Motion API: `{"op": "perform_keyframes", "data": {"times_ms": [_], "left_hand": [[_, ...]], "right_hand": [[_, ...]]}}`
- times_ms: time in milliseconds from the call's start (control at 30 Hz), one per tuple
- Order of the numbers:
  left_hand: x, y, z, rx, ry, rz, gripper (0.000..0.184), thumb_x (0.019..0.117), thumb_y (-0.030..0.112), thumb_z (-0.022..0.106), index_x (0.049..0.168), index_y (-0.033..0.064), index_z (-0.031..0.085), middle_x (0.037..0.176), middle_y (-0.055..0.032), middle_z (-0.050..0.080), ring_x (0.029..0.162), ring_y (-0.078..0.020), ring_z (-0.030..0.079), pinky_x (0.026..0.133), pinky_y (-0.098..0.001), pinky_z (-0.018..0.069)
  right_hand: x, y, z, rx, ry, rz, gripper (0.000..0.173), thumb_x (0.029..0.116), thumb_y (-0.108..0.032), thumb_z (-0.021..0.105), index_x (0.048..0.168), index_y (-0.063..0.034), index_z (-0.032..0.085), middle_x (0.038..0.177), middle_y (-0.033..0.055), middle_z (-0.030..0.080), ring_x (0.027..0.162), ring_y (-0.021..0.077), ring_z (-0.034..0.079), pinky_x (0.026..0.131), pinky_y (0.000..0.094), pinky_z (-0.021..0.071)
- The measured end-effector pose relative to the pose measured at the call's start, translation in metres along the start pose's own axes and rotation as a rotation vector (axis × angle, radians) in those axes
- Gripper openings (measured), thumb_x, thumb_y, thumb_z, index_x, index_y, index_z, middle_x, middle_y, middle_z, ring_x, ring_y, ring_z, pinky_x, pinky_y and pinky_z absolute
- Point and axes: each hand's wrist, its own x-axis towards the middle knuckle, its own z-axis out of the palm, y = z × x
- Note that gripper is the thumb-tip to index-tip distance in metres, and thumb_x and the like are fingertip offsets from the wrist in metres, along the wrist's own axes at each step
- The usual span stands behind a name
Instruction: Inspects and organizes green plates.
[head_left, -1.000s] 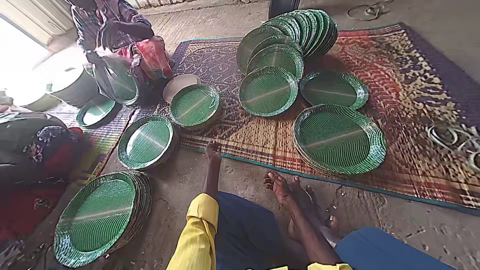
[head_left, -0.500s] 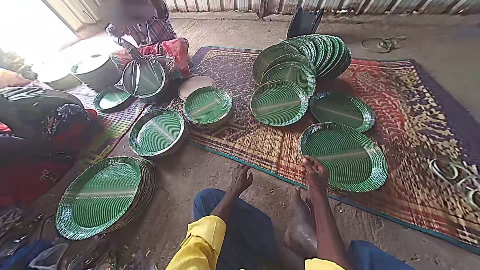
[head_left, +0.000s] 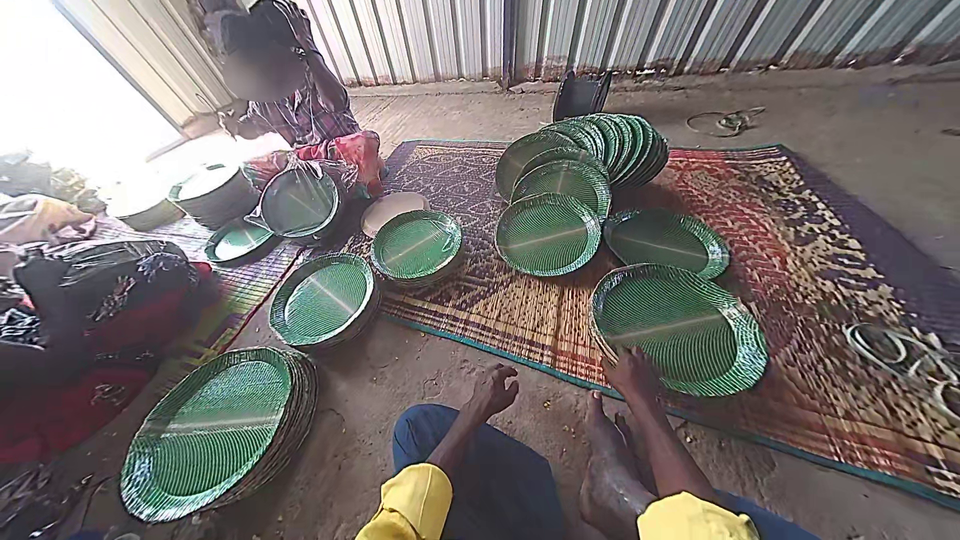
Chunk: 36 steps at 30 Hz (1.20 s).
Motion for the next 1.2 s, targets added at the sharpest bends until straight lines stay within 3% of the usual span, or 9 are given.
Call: {"op": "perform_keyframes", "data": {"times_ms": [67, 167, 300, 600, 767, 900, 1000, 1100, 1200], "left_hand": [[-0.013, 0.01, -0.001, -0.016, -0.01, 0.067, 0.037, 0.1038, 0.02, 0.054, 0.132, -0.0017, 0.065, 0.13, -0.0221, 0.067, 0.125, -0.0337, 0.063, 0.111, -0.0482, 0.0466], [-0.025, -0.006, 0.015, -0.045, 0.081, 0.108, 0.035, 0.1026, 0.017, 0.053, 0.125, -0.0047, 0.068, 0.12, -0.023, 0.071, 0.116, -0.0338, 0.067, 0.106, -0.0477, 0.05], [-0.029, -0.027, 0.02, 0.055, -0.064, -0.067, 0.038, 0.1052, 0.021, 0.049, 0.132, -0.0015, 0.064, 0.129, -0.0219, 0.067, 0.125, -0.0332, 0.063, 0.111, -0.0501, 0.0461], [-0.022, -0.019, 0.032, 0.134, -0.057, -0.081, 0.037, 0.1035, 0.021, 0.051, 0.131, 0.0016, 0.066, 0.131, -0.0213, 0.066, 0.127, -0.0348, 0.061, 0.11, -0.0509, 0.0469], [-0.018, -0.025, 0.038, 0.219, 0.035, -0.023, 0.035, 0.1003, 0.019, 0.054, 0.126, 0.0003, 0.069, 0.129, -0.0212, 0.067, 0.126, -0.0375, 0.06, 0.109, -0.0515, 0.0466], [-0.02, -0.021, 0.043, 0.385, -0.029, -0.008, 0.043, 0.0977, 0.025, 0.059, 0.137, 0.0095, 0.065, 0.142, -0.0168, 0.059, 0.135, -0.0357, 0.053, 0.11, -0.0543, 0.0436], [-0.021, -0.02, 0.042, 0.409, -0.073, -0.009, 0.046, 0.0978, 0.028, 0.06, 0.14, 0.0105, 0.062, 0.146, -0.0166, 0.056, 0.138, -0.036, 0.05, 0.111, -0.0553, 0.0411], [-0.023, -0.021, 0.04, 0.31, 0.096, 0.063, 0.04, 0.1003, 0.027, 0.058, 0.134, 0.0072, 0.067, 0.144, -0.0184, 0.059, 0.135, -0.0381, 0.054, 0.113, -0.0548, 0.0409], [-0.023, -0.024, 0.041, 0.226, 0.584, 0.356, 0.03, 0.093, 0.014, 0.06, 0.114, -0.0017, 0.075, 0.122, -0.0242, 0.07, 0.113, -0.0445, 0.066, 0.099, -0.0598, 0.0496]], "right_hand": [[0.004, 0.004, -0.002, 0.022, -0.011, -0.016, 0.05, 0.0983, -0.03, 0.068, 0.139, -0.0007, 0.062, 0.143, 0.0306, 0.055, 0.136, 0.0485, 0.049, 0.108, 0.0668, 0.0383], [0.008, 0.008, -0.009, 0.071, -0.026, -0.047, 0.041, 0.1012, -0.025, 0.065, 0.133, 0.0001, 0.067, 0.137, 0.031, 0.058, 0.132, 0.0488, 0.052, 0.107, 0.0646, 0.0407], [0.009, 0.012, -0.011, 0.089, -0.021, -0.044, 0.034, 0.1031, -0.023, 0.061, 0.128, -0.0019, 0.07, 0.133, 0.0284, 0.062, 0.129, 0.046, 0.056, 0.107, 0.0623, 0.0425], [0.01, 0.016, -0.015, 0.204, -0.059, 0.008, 0.037, 0.1068, -0.028, 0.055, 0.127, -0.0015, 0.07, 0.133, 0.025, 0.063, 0.13, 0.041, 0.056, 0.111, 0.056, 0.0419], [0.01, 0.014, -0.012, 0.257, -0.036, 0.068, 0.033, 0.1074, -0.024, 0.052, 0.124, -0.0033, 0.073, 0.128, 0.0251, 0.066, 0.125, 0.0421, 0.059, 0.105, 0.0592, 0.0449], [0.009, 0.013, -0.011, 0.206, -0.023, 0.091, 0.029, 0.1032, -0.019, 0.056, 0.118, -0.002, 0.073, 0.121, 0.0256, 0.067, 0.116, 0.0436, 0.064, 0.096, 0.062, 0.0498], [0.01, 0.016, -0.011, 0.275, 0.039, 0.162, 0.027, 0.1018, -0.011, 0.056, 0.12, -0.0001, 0.072, 0.124, 0.0272, 0.066, 0.116, 0.047, 0.063, 0.095, 0.066, 0.0492], [0.006, 0.003, -0.027, 0.403, 0.206, 0.111, 0.029, 0.1024, -0.006, 0.052, 0.124, -0.001, 0.071, 0.128, 0.0278, 0.065, 0.119, 0.047, 0.062, 0.098, 0.0658, 0.0478], [-0.011, -0.035, -0.04, 0.406, 0.331, -0.215, 0.026, 0.1007, 0.0, 0.053, 0.119, 0.0024, 0.072, 0.118, 0.0284, 0.067, 0.112, 0.0476, 0.064, 0.093, 0.0654, 0.0481]]}}
